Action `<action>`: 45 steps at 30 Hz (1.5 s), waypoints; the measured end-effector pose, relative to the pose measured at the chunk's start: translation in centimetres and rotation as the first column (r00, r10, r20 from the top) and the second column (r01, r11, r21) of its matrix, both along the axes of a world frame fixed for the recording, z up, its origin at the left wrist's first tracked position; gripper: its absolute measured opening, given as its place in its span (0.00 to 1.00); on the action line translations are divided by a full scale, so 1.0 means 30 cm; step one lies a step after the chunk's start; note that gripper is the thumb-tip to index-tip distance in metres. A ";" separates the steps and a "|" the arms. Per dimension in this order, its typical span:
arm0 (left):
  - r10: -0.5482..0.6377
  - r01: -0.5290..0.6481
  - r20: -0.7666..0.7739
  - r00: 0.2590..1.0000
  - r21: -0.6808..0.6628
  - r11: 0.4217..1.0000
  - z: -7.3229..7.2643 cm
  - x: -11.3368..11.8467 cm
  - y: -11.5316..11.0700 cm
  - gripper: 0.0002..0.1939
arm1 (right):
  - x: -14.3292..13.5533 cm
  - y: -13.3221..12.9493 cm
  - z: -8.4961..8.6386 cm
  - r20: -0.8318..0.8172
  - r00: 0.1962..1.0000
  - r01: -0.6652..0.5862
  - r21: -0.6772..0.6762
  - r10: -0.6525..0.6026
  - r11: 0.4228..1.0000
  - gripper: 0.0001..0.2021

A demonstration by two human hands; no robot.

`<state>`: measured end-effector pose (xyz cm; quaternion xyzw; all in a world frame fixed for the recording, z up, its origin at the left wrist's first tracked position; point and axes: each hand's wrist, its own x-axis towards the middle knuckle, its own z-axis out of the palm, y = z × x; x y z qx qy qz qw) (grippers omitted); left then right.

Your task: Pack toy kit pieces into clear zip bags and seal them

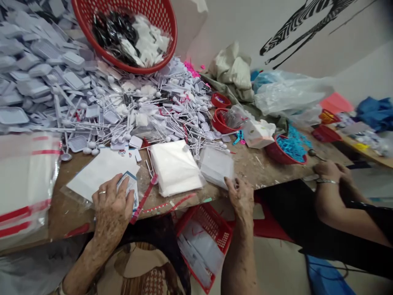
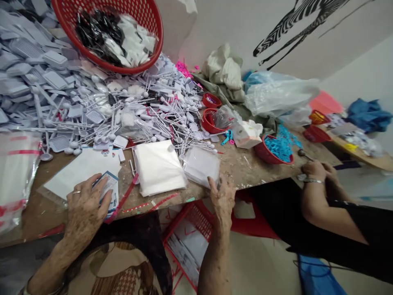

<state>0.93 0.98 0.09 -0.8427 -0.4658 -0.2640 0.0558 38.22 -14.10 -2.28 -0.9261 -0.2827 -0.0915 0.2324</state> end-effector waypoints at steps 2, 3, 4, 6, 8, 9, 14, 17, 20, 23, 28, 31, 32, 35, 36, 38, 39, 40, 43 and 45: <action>-0.015 0.015 0.004 1.000 0.001 1.000 -0.003 -0.009 -0.002 0.16 | 0.027 -0.004 -0.034 -0.036 0.999 -0.024 0.005 0.024 1.000 0.39; -0.024 0.024 0.011 1.000 0.001 1.000 -0.005 -0.013 -0.002 0.16 | 0.036 -0.003 -0.042 -0.033 0.999 -0.025 0.015 0.025 1.000 0.40; -0.035 0.035 0.019 0.999 0.000 0.999 -0.007 -0.017 0.000 0.16 | 0.045 0.000 -0.043 -0.026 0.999 -0.026 0.023 0.027 0.999 0.41; -0.060 0.060 0.035 0.998 -0.003 0.998 -0.009 -0.024 0.004 0.16 | 0.058 0.014 -0.034 -0.001 0.999 -0.034 0.038 0.034 0.999 0.41; -0.080 0.080 0.056 0.995 0.001 0.997 -0.014 -0.026 0.009 0.16 | 0.064 0.041 -0.018 0.030 0.998 -0.065 0.043 0.063 0.997 0.41; -0.084 0.084 0.064 0.994 -0.001 0.996 -0.018 -0.026 0.012 0.16 | 0.063 0.059 -0.011 0.042 0.994 -0.100 0.018 0.099 0.995 0.40; -0.051 0.056 0.089 0.995 -0.050 0.997 -0.053 -0.026 0.022 0.17 | 0.042 0.128 0.022 0.057 0.971 -0.208 -0.270 0.231 0.940 0.35; -0.049 0.053 0.087 0.995 -0.050 0.997 -0.070 -0.028 0.028 0.16 | 0.039 0.137 0.047 0.093 0.964 -0.208 -0.319 0.249 0.925 0.28; -0.070 0.074 0.091 0.993 -0.045 0.996 -0.074 -0.032 0.036 0.16 | 0.053 0.136 0.067 0.037 0.960 -0.263 -0.223 0.278 0.939 0.23; -0.076 0.083 0.126 0.989 -0.055 0.995 -0.066 -0.032 0.040 0.16 | 0.082 0.143 0.077 -0.172 0.962 -0.200 0.080 0.211 0.977 0.25; -0.083 0.106 0.221 0.972 -0.096 0.990 -0.045 -0.031 0.030 0.20 | 0.137 0.168 0.100 -0.406 0.897 -0.056 0.290 0.175 0.955 0.31; -0.088 0.127 0.263 0.961 -0.136 0.983 -0.043 -0.041 0.023 0.21 | 0.153 0.182 0.131 -0.524 0.818 -0.002 0.408 0.236 0.913 0.31; -0.099 0.139 0.269 0.958 -0.133 0.981 -0.046 -0.047 0.023 0.21 | 0.154 0.185 0.142 -0.551 0.793 0.021 0.452 0.261 0.892 0.30; -0.123 0.145 0.262 0.957 -0.068 0.987 -0.061 -0.068 0.025 0.18 | 0.153 0.187 0.174 -0.576 0.755 0.109 0.582 0.314 0.806 0.24; -0.123 0.138 0.248 0.961 -0.045 0.989 -0.064 -0.073 0.025 0.17 | 0.152 0.182 0.184 -0.567 0.760 0.139 0.620 0.318 0.772 0.22; -0.104 0.106 0.215 0.971 0.002 0.994 -0.062 -0.080 0.023 0.14 | 0.147 0.159 0.206 -0.535 0.788 0.190 0.683 0.305 0.705 0.18; -0.095 0.093 0.193 0.977 0.019 0.995 -0.056 -0.080 0.020 0.12 | 0.142 0.142 0.219 -0.517 0.805 0.211 0.707 0.290 0.675 0.17; -0.088 0.083 0.175 0.981 0.034 0.996 -0.048 -0.079 0.017 0.10 | 0.134 0.121 0.235 -0.497 0.824 0.226 0.727 0.271 0.648 0.15; -0.078 0.072 0.167 0.983 0.044 0.996 -0.012 -0.070 0.006 0.05 | 0.080 0.051 0.300 -0.414 0.881 0.217 0.784 0.229 0.582 0.09; -0.085 0.082 0.192 0.978 0.021 0.996 0.013 -0.063 0.001 0.04 | 0.015 0.015 0.351 -0.361 0.893 0.151 0.804 0.270 0.576 0.04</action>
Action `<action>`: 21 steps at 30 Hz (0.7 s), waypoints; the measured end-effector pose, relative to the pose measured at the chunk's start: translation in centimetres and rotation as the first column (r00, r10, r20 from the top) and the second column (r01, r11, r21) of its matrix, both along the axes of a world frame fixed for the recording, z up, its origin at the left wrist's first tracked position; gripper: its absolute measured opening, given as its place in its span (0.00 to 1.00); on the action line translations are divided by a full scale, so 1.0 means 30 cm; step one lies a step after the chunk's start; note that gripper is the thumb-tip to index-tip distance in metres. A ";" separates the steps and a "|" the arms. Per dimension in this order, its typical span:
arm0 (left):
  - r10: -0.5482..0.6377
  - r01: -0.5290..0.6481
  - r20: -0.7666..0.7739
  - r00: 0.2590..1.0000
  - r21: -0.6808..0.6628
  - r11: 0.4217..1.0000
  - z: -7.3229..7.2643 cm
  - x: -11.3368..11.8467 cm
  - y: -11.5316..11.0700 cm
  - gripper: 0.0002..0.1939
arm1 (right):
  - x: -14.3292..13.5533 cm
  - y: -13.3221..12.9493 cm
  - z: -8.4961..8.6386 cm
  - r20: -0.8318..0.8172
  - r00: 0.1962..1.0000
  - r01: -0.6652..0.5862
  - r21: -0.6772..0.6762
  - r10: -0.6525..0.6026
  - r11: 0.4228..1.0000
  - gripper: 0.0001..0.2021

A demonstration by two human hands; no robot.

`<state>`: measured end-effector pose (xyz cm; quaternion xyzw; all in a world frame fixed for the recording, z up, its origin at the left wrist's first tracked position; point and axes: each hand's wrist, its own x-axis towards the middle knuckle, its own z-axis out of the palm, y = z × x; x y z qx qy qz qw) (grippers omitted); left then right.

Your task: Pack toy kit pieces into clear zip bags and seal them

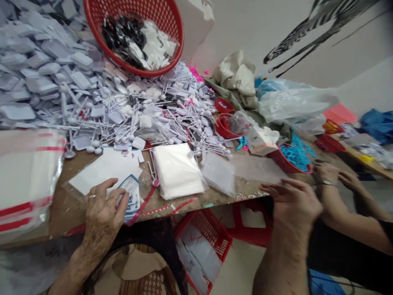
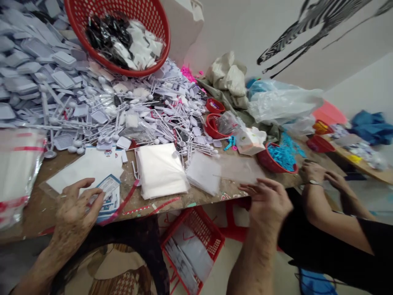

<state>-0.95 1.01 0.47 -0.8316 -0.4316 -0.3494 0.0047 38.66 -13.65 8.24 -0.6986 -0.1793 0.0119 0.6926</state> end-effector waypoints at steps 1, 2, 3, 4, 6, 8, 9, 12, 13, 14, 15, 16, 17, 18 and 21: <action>-0.005 0.005 0.016 1.000 -0.013 1.000 0.010 0.004 -0.001 0.05 | -0.040 -0.010 0.024 0.034 0.998 -0.048 -0.007 0.048 0.999 0.03; -0.009 0.010 0.024 1.000 -0.029 1.000 0.019 0.007 0.000 0.06 | -0.083 -0.014 0.045 0.094 0.992 -0.077 -0.017 0.078 0.997 0.02; -0.001 0.003 0.036 0.999 -0.044 0.999 0.026 0.011 0.001 0.06 | -0.127 -0.012 0.061 0.153 0.984 -0.093 -0.012 0.094 0.996 0.01; 0.001 0.001 0.033 0.999 -0.060 0.998 0.032 0.013 0.003 0.07 | -0.172 -0.003 0.073 0.180 0.973 -0.143 -0.028 0.146 0.989 0.02; 0.024 -0.024 -0.002 1.000 -0.078 0.997 0.040 0.016 0.006 0.09 | -0.256 0.028 0.078 0.132 0.950 -0.280 -0.046 0.284 0.959 0.02; 0.048 -0.052 -0.044 0.998 -0.084 0.995 0.045 0.015 0.007 0.10 | -0.329 0.071 0.062 -0.024 0.885 -0.465 -0.038 0.464 0.885 0.11; 0.055 -0.060 -0.057 0.997 -0.087 0.994 0.047 0.013 0.006 0.11 | -0.361 0.093 0.049 -0.117 0.831 -0.550 -0.027 0.544 0.835 0.14; 0.041 -0.046 -0.050 0.998 -0.103 0.994 0.050 0.001 0.000 0.12 | -0.441 0.153 -0.002 -0.394 0.607 -0.761 -0.040 0.690 0.647 0.14; 0.030 -0.034 -0.039 0.999 -0.105 0.994 0.049 -0.003 -0.002 0.12 | -0.461 0.168 -0.020 -0.489 0.518 -0.821 -0.054 0.702 0.569 0.13; 0.017 -0.019 -0.027 0.999 -0.102 0.995 0.048 -0.008 -0.004 0.12 | -0.478 0.180 -0.038 -0.578 0.427 -0.873 -0.063 0.696 0.483 0.12; 0.005 -0.006 -0.016 1.000 -0.093 0.996 0.046 -0.013 -0.005 0.12 | -0.491 0.191 -0.055 -0.649 0.339 -0.915 -0.059 0.681 0.399 0.13; -0.006 0.005 -0.009 1.000 -0.079 0.997 0.043 -0.018 -0.006 0.12 | -0.500 0.200 -0.070 -0.701 0.263 -0.944 -0.047 0.663 0.326 0.14; -0.019 0.019 -0.007 1.000 -0.063 0.998 0.041 -0.023 -0.007 0.12 | -0.505 0.209 -0.083 -0.733 0.206 -0.962 -0.033 0.648 0.270 0.14; -0.035 0.034 -0.008 0.999 -0.046 0.998 0.039 -0.028 -0.006 0.12 | -0.507 0.216 -0.092 -0.749 0.171 -0.971 -0.020 0.639 0.237 0.15; -0.087 0.087 -0.025 0.996 0.004 0.996 0.032 -0.046 -0.005 0.11 | -0.501 0.229 -0.106 -0.737 0.205 -0.962 -0.033 0.643 0.270 0.13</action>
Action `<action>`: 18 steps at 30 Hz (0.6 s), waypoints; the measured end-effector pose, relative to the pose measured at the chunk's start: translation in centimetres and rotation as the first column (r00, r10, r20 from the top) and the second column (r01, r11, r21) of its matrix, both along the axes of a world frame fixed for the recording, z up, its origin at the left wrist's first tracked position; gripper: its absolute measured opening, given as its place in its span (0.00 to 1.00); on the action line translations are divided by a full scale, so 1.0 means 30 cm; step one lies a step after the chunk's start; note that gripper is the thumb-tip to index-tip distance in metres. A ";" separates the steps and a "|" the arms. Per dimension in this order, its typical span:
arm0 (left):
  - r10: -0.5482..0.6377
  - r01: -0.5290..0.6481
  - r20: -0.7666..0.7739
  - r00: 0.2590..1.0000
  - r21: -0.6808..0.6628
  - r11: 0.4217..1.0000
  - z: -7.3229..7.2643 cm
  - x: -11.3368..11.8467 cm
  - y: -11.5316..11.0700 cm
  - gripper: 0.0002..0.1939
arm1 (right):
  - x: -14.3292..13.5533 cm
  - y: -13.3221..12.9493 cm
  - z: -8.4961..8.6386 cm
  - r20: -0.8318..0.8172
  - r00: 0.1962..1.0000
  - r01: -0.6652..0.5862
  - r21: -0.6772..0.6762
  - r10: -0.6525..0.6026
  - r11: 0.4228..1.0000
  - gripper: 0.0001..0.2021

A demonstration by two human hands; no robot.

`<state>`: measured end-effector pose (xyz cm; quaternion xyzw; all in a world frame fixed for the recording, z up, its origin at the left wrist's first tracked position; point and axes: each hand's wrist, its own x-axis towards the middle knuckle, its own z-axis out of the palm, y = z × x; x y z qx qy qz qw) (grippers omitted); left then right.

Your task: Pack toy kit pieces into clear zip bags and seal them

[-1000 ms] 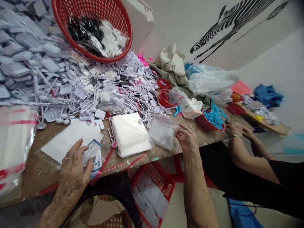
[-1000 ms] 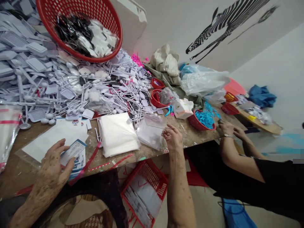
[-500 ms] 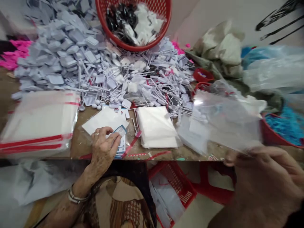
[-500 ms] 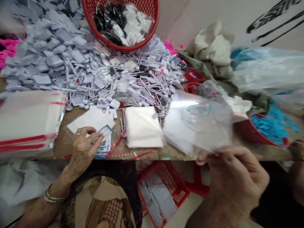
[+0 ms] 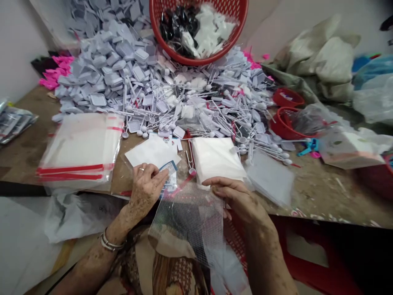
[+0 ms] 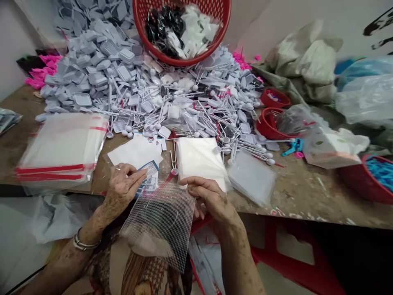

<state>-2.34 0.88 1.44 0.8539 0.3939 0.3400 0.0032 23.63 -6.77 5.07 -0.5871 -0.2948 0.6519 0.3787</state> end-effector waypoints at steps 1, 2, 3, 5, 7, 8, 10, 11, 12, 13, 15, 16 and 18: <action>-0.013 0.013 -0.006 1.000 0.020 1.000 -0.002 -0.007 0.000 0.10 | 0.003 -0.001 -0.001 0.029 0.999 0.039 0.016 -0.039 0.999 0.13; -0.023 0.024 -0.014 1.000 0.042 0.999 -0.005 -0.014 0.000 0.10 | 0.006 -0.005 -0.002 0.063 0.995 0.075 0.036 -0.077 0.997 0.13; -0.031 0.033 -0.025 0.999 0.064 0.997 -0.009 -0.021 -0.002 0.10 | 0.007 -0.012 -0.004 0.098 0.989 0.105 0.059 -0.110 0.993 0.13; -0.042 0.047 -0.053 0.998 0.102 0.994 -0.017 -0.034 -0.011 0.12 | 0.003 -0.035 -0.014 0.151 0.975 0.149 0.098 -0.163 0.984 0.15; -0.015 0.025 -0.082 0.997 0.124 0.992 -0.025 -0.042 -0.026 0.14 | -0.009 -0.065 -0.034 0.158 0.967 0.183 0.114 -0.200 0.976 0.16; 0.022 -0.010 -0.091 0.996 0.131 0.991 -0.029 -0.043 -0.037 0.16 | -0.016 -0.081 -0.046 0.146 0.967 0.194 0.115 -0.210 0.974 0.17; 0.137 -0.122 -0.106 0.985 0.133 0.984 -0.035 -0.043 -0.059 0.18 | -0.029 -0.109 -0.072 0.113 0.973 0.188 0.120 -0.201 0.975 0.17; 0.198 -0.183 -0.117 0.973 0.127 0.975 -0.037 -0.043 -0.070 0.19 | -0.034 -0.121 -0.083 0.104 0.976 0.178 0.127 -0.192 0.976 0.18; 0.256 -0.241 -0.135 0.957 0.117 0.964 -0.039 -0.042 -0.081 0.20 | -0.038 -0.131 -0.092 0.103 0.977 0.171 0.135 -0.185 0.976 0.18; 0.308 -0.294 -0.161 0.938 0.102 0.950 -0.040 -0.042 -0.090 0.21 | -0.042 -0.140 -0.098 0.109 0.977 0.170 0.141 -0.186 0.975 0.19; 0.378 -0.374 -0.213 0.901 0.061 0.926 -0.042 -0.045 -0.106 0.24 | -0.047 -0.150 -0.105 0.117 0.973 0.182 0.138 -0.199 0.973 0.20; 0.396 -0.398 -0.227 0.890 0.035 0.917 -0.043 -0.047 -0.112 0.25 | -0.049 -0.152 -0.107 0.115 0.972 0.189 0.133 -0.205 0.973 0.20; 0.396 -0.417 -0.231 0.889 -0.050 0.908 -0.044 -0.053 -0.123 0.26 | -0.052 -0.151 -0.110 0.097 0.972 0.198 0.137 -0.212 0.970 0.19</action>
